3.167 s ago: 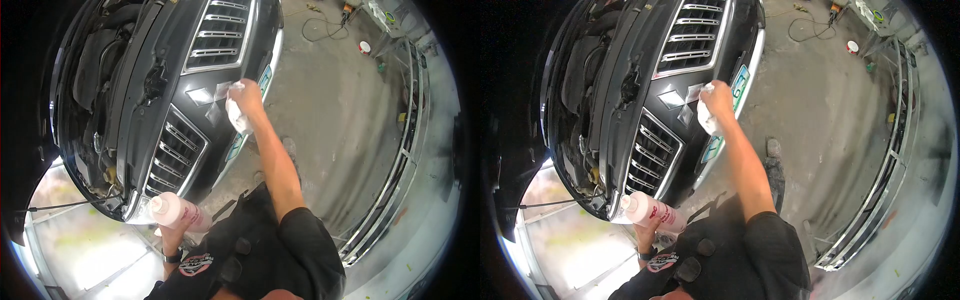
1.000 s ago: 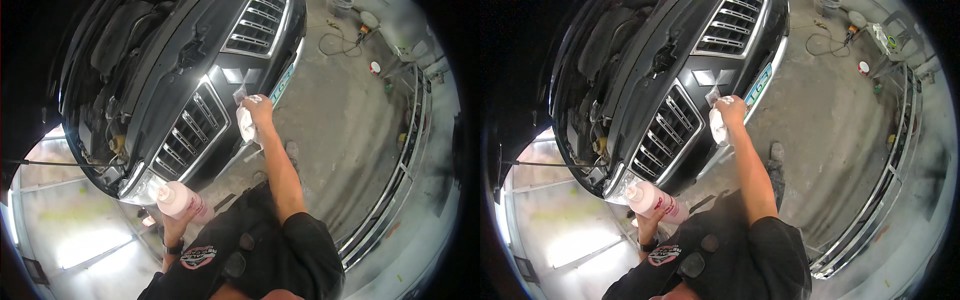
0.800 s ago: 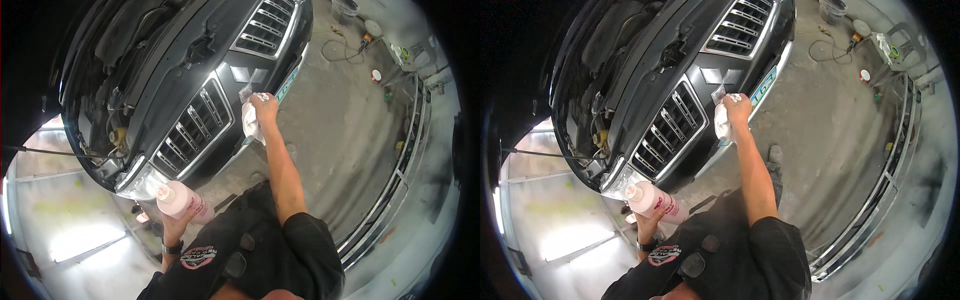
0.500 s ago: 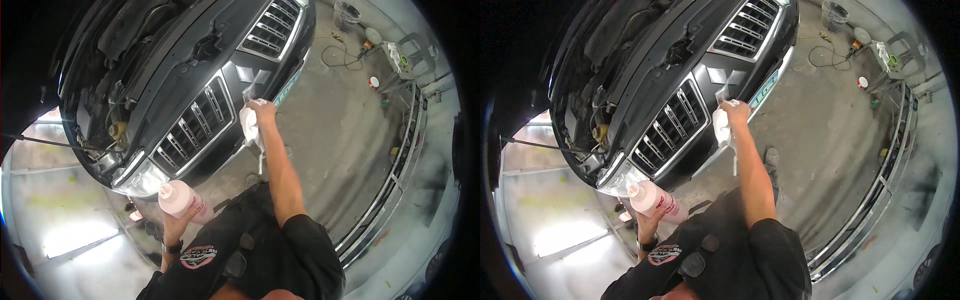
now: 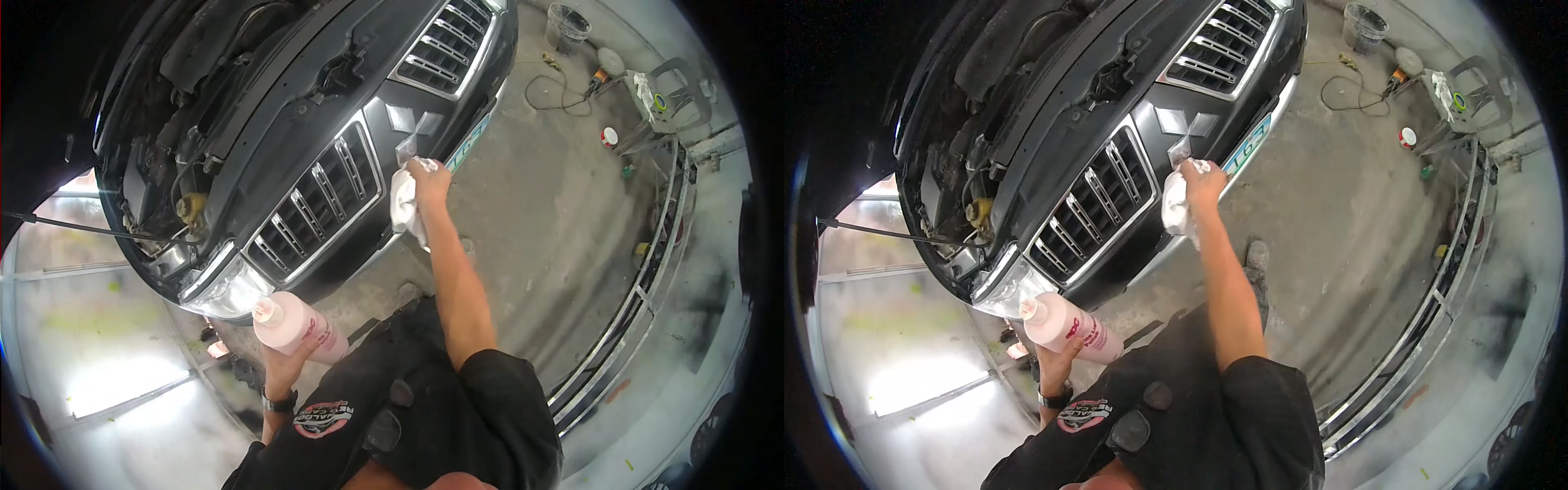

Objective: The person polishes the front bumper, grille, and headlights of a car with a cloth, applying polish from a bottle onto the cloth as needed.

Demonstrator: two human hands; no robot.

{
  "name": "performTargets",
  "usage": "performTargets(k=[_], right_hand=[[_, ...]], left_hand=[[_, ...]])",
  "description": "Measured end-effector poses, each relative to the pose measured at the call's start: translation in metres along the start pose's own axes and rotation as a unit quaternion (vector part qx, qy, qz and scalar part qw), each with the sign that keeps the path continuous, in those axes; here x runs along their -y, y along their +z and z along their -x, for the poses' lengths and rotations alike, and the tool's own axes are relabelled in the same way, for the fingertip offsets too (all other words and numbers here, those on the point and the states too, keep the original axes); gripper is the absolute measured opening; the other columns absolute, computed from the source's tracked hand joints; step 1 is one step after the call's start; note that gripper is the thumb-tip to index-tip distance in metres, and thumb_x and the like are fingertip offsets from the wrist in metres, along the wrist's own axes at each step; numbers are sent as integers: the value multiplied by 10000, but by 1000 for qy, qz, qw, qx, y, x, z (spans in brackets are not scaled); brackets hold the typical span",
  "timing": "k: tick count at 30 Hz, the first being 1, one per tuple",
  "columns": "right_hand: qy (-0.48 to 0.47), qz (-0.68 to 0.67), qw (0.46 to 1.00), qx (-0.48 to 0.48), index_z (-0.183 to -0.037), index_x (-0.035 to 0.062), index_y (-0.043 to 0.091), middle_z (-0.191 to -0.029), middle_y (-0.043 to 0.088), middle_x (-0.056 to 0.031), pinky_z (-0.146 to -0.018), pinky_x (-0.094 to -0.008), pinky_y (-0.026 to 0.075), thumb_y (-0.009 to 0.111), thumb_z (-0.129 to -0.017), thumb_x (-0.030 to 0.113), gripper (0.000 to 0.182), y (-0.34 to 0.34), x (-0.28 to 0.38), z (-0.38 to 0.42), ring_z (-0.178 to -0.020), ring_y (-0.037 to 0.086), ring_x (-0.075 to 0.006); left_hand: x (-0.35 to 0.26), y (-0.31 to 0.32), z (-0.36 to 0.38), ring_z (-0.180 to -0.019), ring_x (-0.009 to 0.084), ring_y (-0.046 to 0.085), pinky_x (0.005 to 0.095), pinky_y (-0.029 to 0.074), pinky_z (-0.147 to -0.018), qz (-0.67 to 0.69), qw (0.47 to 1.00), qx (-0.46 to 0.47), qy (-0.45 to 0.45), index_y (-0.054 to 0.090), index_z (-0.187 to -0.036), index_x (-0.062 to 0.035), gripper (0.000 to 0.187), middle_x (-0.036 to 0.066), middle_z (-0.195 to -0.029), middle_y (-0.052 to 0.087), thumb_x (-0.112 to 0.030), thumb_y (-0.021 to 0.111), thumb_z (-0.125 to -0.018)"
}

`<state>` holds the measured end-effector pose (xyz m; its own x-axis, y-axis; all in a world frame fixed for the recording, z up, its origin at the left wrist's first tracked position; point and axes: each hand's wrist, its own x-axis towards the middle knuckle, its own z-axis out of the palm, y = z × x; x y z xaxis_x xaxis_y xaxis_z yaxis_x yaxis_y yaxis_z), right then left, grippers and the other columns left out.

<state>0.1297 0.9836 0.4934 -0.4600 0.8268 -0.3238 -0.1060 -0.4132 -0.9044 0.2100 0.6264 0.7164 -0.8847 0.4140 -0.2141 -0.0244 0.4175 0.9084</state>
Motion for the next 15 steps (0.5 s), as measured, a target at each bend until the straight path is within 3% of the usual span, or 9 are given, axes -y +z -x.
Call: performTargets(k=[2, 5, 9, 13, 15], right_hand=[[26, -45, 999, -2, -794, -57, 670, -731, 677, -107, -600, -341, 489, 740, -723, 171, 249, 6, -3, 12, -637, 619, -168], [45, 6, 998, 42, -807, -49, 672, -728, 673, -99, -615, -332, 491, 740, -717, 177, 253, -1, 7, 8, -650, 621, -170], [-53, 49, 997, -25, -859, -23, 665, -752, 659, -58, -581, -297, 470, 743, -745, 139, 213, -7, 14, -13, -647, 600, -131], [-17, -19, 999, 27, -858, -23, 651, -753, 648, -32, -596, -276, 460, 737, -787, 153, 208, -13, 35, -6, -659, 575, -102], [-54, -30, 998, 1, -876, -17, 656, -752, 661, -52, -614, -301, 474, 728, -803, 162, 206, -13, 29, -12, -664, 598, -132]], left_hand=[[2, 0, 1, -1101, 196, 619, 355, 514, -952, 8, 1000, -2, 7, 496, -1309, 14, 660, 107, -1214, 618, -92, 845, -759], [9, 0, -1, -1092, 198, 627, 352, 520, -944, -8, 1000, 0, 21, 504, -1303, 17, 638, 109, -1212, 621, -64, 833, -762], [-6, 1, 2, -1104, 197, 621, 354, 516, -950, -10, 1000, 0, 0, 505, -1307, 17, 634, 110, -1219, 617, -57, 827, -765], [-3, 2, 2, -1109, 195, 614, 351, 511, -953, -4, 1000, -14, -8, 498, -1317, 15, 654, 106, -1222, 614, -63, 832, -761], [1, 4, 1, -1103, 195, 616, 348, 511, -950, 4, 1000, -22, -6, 494, -1320, 15, 665, 105, -1220, 615, -66, 836, -756]])
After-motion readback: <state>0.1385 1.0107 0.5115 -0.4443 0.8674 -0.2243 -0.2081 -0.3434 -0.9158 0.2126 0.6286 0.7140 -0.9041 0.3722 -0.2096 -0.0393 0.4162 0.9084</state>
